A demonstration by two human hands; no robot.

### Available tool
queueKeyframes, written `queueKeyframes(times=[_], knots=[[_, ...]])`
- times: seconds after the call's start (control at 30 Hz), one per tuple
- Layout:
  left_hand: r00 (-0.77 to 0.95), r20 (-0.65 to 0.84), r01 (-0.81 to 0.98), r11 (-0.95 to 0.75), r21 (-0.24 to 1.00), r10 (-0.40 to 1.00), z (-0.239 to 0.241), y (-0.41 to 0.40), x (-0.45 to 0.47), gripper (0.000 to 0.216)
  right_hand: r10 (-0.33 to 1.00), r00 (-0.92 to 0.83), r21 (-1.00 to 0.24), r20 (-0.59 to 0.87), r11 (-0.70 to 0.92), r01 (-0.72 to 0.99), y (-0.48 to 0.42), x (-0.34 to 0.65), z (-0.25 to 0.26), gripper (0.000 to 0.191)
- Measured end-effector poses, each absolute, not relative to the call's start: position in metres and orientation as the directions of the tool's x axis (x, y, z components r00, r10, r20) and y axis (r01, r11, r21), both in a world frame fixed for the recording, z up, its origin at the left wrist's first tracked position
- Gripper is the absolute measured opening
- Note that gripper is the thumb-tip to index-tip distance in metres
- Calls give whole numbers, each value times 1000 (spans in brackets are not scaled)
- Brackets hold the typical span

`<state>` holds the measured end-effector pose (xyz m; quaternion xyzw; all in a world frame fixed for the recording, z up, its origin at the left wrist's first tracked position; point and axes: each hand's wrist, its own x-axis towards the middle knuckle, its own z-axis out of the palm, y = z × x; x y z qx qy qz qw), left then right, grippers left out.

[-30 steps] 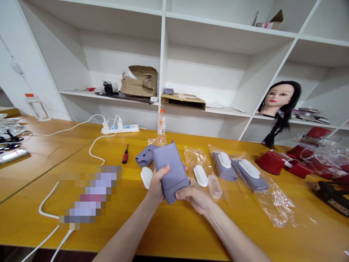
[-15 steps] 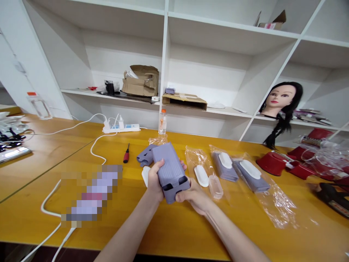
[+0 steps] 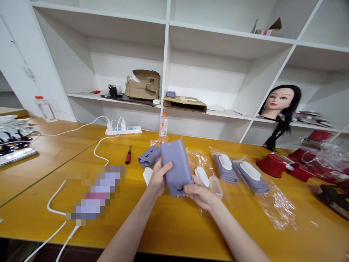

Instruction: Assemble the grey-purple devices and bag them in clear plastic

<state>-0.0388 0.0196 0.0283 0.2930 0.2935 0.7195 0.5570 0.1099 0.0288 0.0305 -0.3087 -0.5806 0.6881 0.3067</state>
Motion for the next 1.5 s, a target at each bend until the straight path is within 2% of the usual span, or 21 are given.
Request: queueKeyframes(times=[0.07, 0.17, 0.23, 0.33, 0.5, 0.57, 0.63, 0.7, 0.8, 0.87, 1.07, 1.2, 1.27, 1.37, 1.5], knots=[[-237, 131, -618, -254, 744, 963, 30, 22, -33, 52, 904, -424, -984, 48, 116, 135, 26, 105, 33, 52], [-261, 93, -629, -243, 739, 961, 31, 23, -25, 48, 926, -257, -828, 277, 366, 426, 23, 96, 31, 79], [-268, 78, -654, -241, 717, 960, 31, 23, -23, 40, 908, -306, -793, 286, 403, 456, 22, 90, 28, 90], [-259, 94, -696, -253, 671, 961, 30, 19, -24, 32, 899, -385, -795, 210, 386, 468, 18, 82, 28, 81], [-297, 146, -724, -322, 610, 944, 33, 15, -30, 34, 855, -325, -636, 405, 519, 572, 7, 76, 38, 69], [-330, 165, -746, -363, 558, 930, 38, 17, -42, 36, 859, -378, -652, 347, 510, 561, 5, 84, 38, 62], [-465, 173, -749, -490, 447, 868, 45, 21, -60, 35, 876, -395, -672, 278, 471, 571, 6, 97, 34, 54], [-604, 130, -697, -601, 392, 786, 50, 25, -77, 33, 907, -269, -639, 325, 420, 644, 11, 112, 28, 55], [-641, 60, -670, -596, 442, 765, 52, 31, -85, 33, 916, -29, -581, 401, 279, 765, 32, 130, 25, 72], [-628, 39, -665, -562, 491, 777, 48, 34, -79, 35, 924, -7, -550, 382, 233, 802, 52, 137, 30, 77], [-489, -17, -691, -375, 618, 872, 35, 34, -56, 36, 968, 1, -393, 251, 101, 914, 96, 128, 43, 77], [-279, -133, -761, -135, 634, 951, 35, 32, -53, 33, 951, 101, -224, 293, -34, 974, 96, 107, 32, 79], [-206, -152, -785, -71, 616, 967, 36, 31, -52, 34, 943, 102, -163, 317, -52, 985, 95, 101, 25, 78], [-143, -143, -798, -28, 603, 979, 35, 31, -53, 29, 953, 66, -137, 297, -27, 990, 94, 100, 20, 78], [-165, -136, -785, -47, 618, 977, 31, 35, -58, 26, 971, -4, -204, 241, 55, 977, 94, 110, 25, 70]])
